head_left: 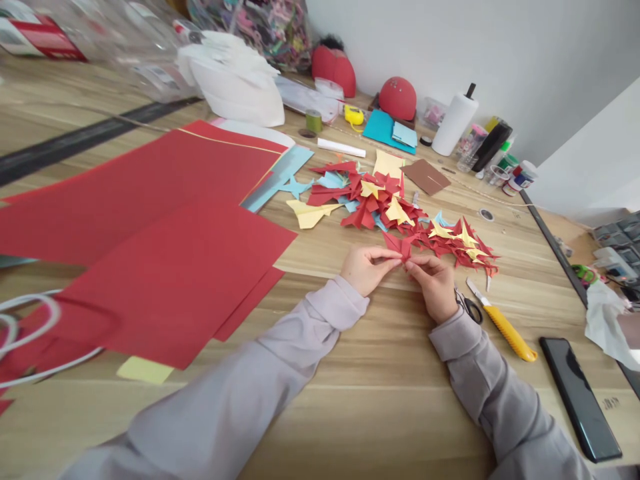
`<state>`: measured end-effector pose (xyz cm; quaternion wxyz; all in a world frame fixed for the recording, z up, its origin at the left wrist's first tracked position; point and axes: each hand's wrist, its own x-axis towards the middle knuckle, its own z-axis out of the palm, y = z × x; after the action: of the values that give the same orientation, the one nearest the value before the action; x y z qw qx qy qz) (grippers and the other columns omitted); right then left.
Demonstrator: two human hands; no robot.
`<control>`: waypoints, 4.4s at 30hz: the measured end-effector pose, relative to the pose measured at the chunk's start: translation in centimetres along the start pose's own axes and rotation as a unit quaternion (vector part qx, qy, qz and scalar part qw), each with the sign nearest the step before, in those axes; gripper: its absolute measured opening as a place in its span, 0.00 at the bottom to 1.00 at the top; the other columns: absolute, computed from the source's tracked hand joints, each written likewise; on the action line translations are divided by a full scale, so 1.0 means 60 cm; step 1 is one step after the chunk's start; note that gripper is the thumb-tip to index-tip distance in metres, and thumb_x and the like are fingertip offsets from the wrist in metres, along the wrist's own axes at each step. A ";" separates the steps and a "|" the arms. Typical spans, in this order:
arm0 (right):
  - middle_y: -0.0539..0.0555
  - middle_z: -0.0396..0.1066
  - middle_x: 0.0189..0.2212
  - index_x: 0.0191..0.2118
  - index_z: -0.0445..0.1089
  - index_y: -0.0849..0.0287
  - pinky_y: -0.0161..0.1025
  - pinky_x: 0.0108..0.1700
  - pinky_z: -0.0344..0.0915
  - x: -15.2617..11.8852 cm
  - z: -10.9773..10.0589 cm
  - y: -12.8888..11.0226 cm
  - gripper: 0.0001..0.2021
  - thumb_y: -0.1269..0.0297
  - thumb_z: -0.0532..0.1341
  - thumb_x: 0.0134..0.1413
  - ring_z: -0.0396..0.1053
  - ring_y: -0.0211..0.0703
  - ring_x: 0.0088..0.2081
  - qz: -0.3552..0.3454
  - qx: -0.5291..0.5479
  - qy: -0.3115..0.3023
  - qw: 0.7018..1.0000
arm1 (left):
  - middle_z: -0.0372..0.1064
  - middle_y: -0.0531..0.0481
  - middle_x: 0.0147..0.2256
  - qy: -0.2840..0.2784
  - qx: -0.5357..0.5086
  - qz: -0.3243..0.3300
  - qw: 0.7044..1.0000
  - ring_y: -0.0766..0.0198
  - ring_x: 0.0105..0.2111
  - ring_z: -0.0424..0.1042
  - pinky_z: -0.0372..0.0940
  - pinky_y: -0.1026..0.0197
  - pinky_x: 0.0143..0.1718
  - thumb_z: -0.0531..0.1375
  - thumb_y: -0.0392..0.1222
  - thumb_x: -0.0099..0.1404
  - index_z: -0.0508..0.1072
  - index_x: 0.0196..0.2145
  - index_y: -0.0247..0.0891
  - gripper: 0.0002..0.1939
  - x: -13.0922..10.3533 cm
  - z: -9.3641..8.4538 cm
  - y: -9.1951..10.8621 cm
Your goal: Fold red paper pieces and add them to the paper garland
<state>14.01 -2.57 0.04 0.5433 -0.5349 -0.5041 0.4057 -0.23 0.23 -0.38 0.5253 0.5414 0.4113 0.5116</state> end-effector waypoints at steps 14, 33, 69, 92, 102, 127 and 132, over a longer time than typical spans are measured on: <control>0.49 0.70 0.20 0.24 0.70 0.60 0.34 0.24 0.63 -0.001 0.001 -0.002 0.12 0.59 0.69 0.33 0.64 0.35 0.20 0.024 0.012 0.024 0.999 | 0.74 0.48 0.22 0.006 -0.065 -0.059 0.996 0.62 0.24 0.73 0.70 0.60 0.31 0.65 0.37 0.44 0.77 0.24 0.34 0.06 0.000 0.003 0.006; 0.48 0.69 0.18 0.24 0.69 0.59 0.34 0.23 0.61 0.002 0.000 0.001 0.12 0.59 0.69 0.33 0.63 0.34 0.20 0.031 0.009 0.023 0.999 | 0.73 0.47 0.20 -0.011 -0.118 -0.093 0.989 0.63 0.23 0.73 0.69 0.59 0.28 0.66 0.38 0.43 0.75 0.25 0.31 0.09 0.003 0.005 0.001; 0.47 0.70 0.17 0.23 0.65 0.60 0.32 0.23 0.59 0.002 -0.001 -0.001 0.11 0.63 0.69 0.35 0.64 0.34 0.20 0.037 0.051 0.010 0.998 | 0.71 0.51 0.23 -0.013 -0.083 -0.069 0.994 0.68 0.24 0.70 0.64 0.65 0.29 0.66 0.36 0.41 0.70 0.24 0.32 0.10 0.004 0.005 -0.003; 0.47 0.70 0.22 0.29 0.66 0.58 0.32 0.25 0.61 0.005 -0.006 0.001 0.16 0.64 0.70 0.31 0.67 0.35 0.24 0.060 0.071 -0.049 0.994 | 0.67 0.55 0.16 -0.031 -0.130 -0.114 0.984 0.68 0.18 0.69 0.64 0.66 0.22 0.65 0.33 0.41 0.64 0.22 0.34 0.11 0.003 0.006 -0.003; 0.48 0.72 0.22 0.32 0.67 0.58 0.32 0.23 0.61 0.006 -0.006 -0.005 0.16 0.63 0.69 0.34 0.69 0.37 0.23 0.067 0.085 -0.039 0.993 | 0.69 0.52 0.17 -0.040 -0.154 -0.116 0.980 0.66 0.20 0.71 0.66 0.64 0.23 0.63 0.32 0.47 0.67 0.25 0.32 0.08 0.009 0.002 -0.001; 0.49 0.72 0.25 0.39 0.68 0.57 0.33 0.26 0.62 0.007 -0.006 0.002 0.19 0.64 0.67 0.36 0.69 0.37 0.27 0.053 0.075 -0.049 0.995 | 0.70 0.51 0.18 -0.030 -0.157 -0.121 0.980 0.67 0.19 0.70 0.65 0.65 0.22 0.63 0.31 0.47 0.68 0.25 0.31 0.07 0.007 0.002 0.002; 0.49 0.72 0.26 0.42 0.68 0.56 0.35 0.28 0.64 0.005 -0.009 0.001 0.18 0.65 0.64 0.39 0.69 0.39 0.28 0.047 0.083 -0.060 0.994 | 0.70 0.51 0.18 -0.015 -0.164 -0.110 0.980 0.66 0.20 0.71 0.65 0.64 0.23 0.64 0.33 0.47 0.68 0.26 0.31 0.08 0.011 0.000 -0.004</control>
<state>14.59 -2.37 0.08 0.5347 -0.4854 -0.4748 0.5030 -0.13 0.90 -0.52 0.6660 0.4071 0.3708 0.5033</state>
